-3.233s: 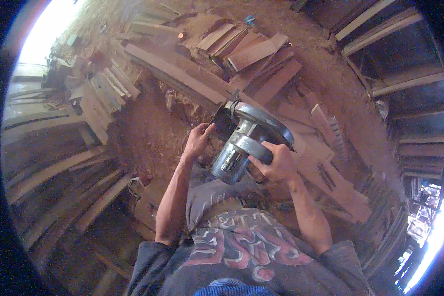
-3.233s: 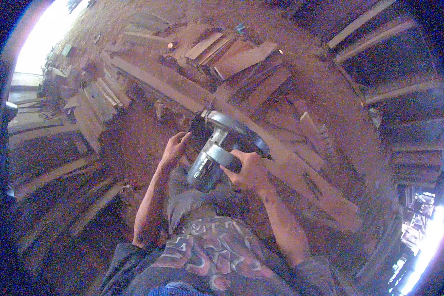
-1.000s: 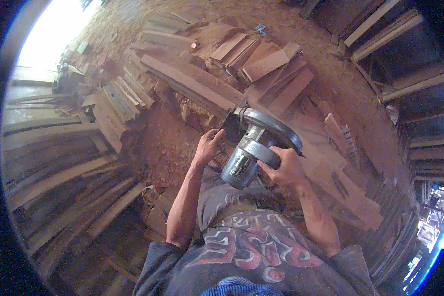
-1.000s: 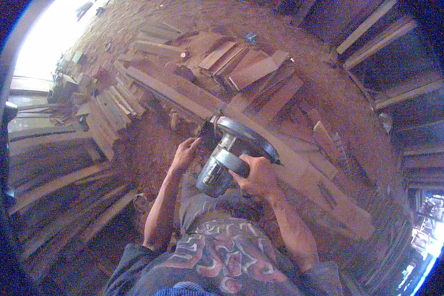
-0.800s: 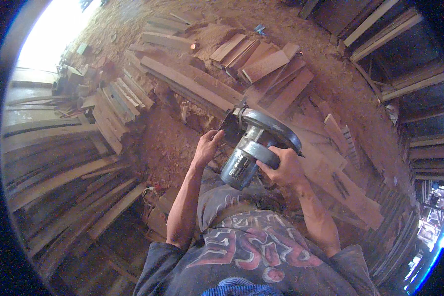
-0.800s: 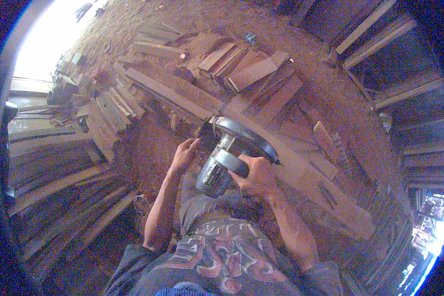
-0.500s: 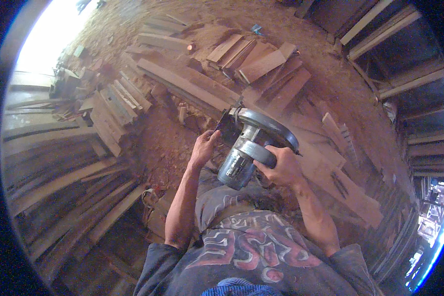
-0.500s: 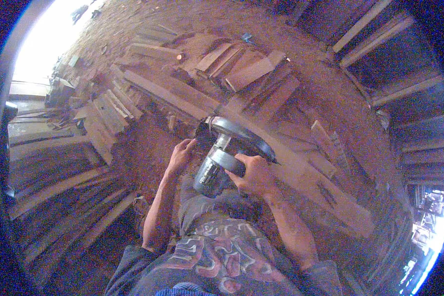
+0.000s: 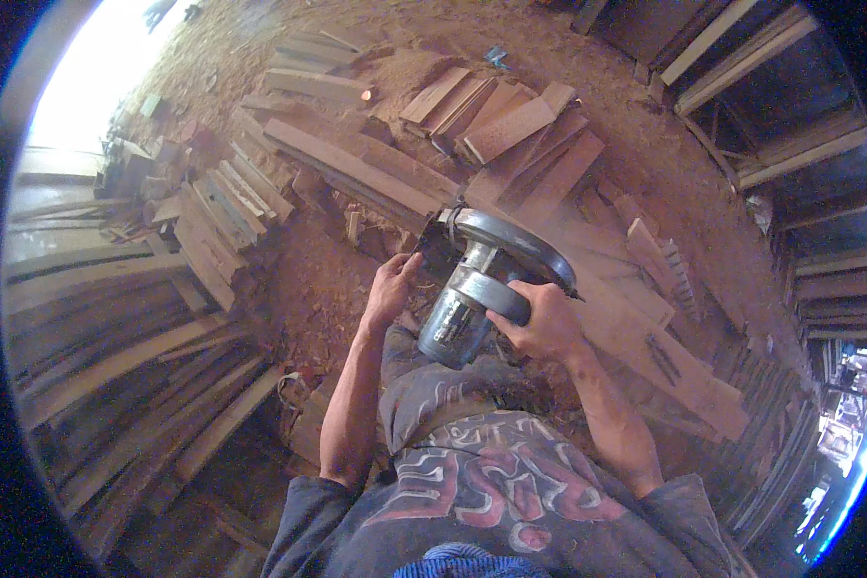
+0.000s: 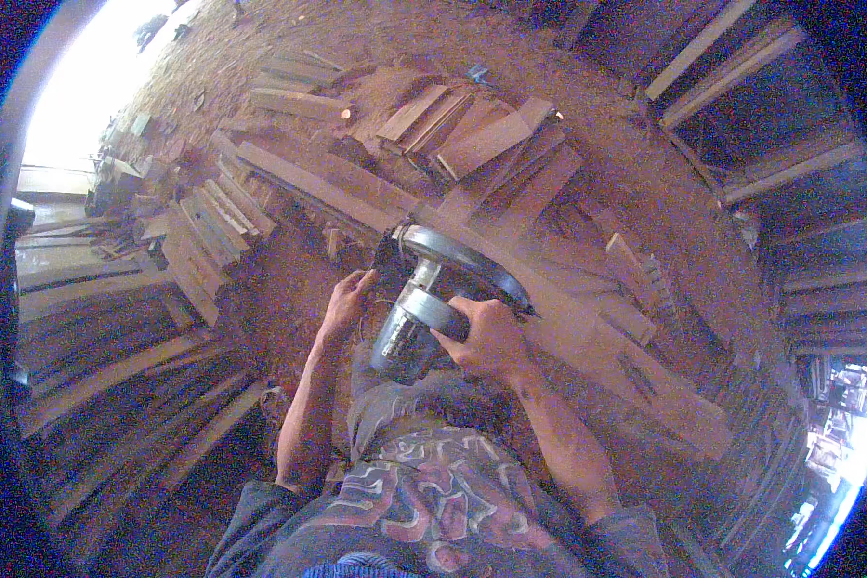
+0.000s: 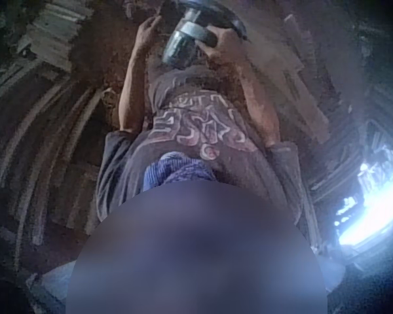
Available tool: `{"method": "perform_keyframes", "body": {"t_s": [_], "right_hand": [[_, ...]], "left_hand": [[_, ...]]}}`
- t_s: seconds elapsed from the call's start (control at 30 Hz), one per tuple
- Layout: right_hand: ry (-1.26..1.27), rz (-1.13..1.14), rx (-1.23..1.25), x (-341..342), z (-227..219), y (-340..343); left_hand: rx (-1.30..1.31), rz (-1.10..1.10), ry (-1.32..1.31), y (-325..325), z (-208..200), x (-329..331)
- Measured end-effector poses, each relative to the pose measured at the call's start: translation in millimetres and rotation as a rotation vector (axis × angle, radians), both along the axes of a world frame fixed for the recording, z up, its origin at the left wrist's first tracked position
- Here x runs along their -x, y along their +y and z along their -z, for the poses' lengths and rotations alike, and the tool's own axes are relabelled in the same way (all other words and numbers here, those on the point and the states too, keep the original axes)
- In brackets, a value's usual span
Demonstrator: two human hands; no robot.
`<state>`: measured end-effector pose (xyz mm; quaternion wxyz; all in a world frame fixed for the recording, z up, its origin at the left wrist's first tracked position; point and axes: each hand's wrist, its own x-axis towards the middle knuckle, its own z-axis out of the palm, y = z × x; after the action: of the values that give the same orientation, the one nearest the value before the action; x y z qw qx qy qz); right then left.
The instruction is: The person picks up a long wooden plank, positions it on a workbench, and uses a circular saw to cut it into shorter pieces. After each cut, the person removes the cut piece and repositions the plank for the next cut.
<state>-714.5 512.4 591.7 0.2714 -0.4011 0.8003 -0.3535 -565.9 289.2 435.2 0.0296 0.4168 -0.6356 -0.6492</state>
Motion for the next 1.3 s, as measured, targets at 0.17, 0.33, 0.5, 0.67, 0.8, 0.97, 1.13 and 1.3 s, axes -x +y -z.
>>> {"method": "perform_keyframes", "body": {"t_s": [0.17,0.33,0.5,0.67,0.8,0.97,1.13,1.3], "right_hand": [[0.001,0.012,-0.014,-1,2,1],[-0.021,-0.007,-0.031,1,2,-1],[-0.021,-0.005,-0.033,1,1,-1],[-0.013,-0.007,-0.023,0,0,-1],[-0.015,-0.015,-0.025,1,0,0],[0.003,-0.021,-0.022,1,1,0],[-0.007,-0.022,-0.013,1,2,0],[0.004,-0.033,-0.021,2,4,1]], "left_hand": [[0.029,-0.013,0.083,0,11,1],[-0.01,-0.013,0.031,-2,9,0],[0.01,-0.037,0.061,1,1,1],[-0.022,-0.001,0.038,-1,-4,0],[0.01,-0.008,0.052,-2,-4,0],[0.023,-0.01,0.031,-1,-7,0],[0.022,-0.007,0.018,0,-9,0],[0.07,0.014,-0.03,-2,-8,0]]}}
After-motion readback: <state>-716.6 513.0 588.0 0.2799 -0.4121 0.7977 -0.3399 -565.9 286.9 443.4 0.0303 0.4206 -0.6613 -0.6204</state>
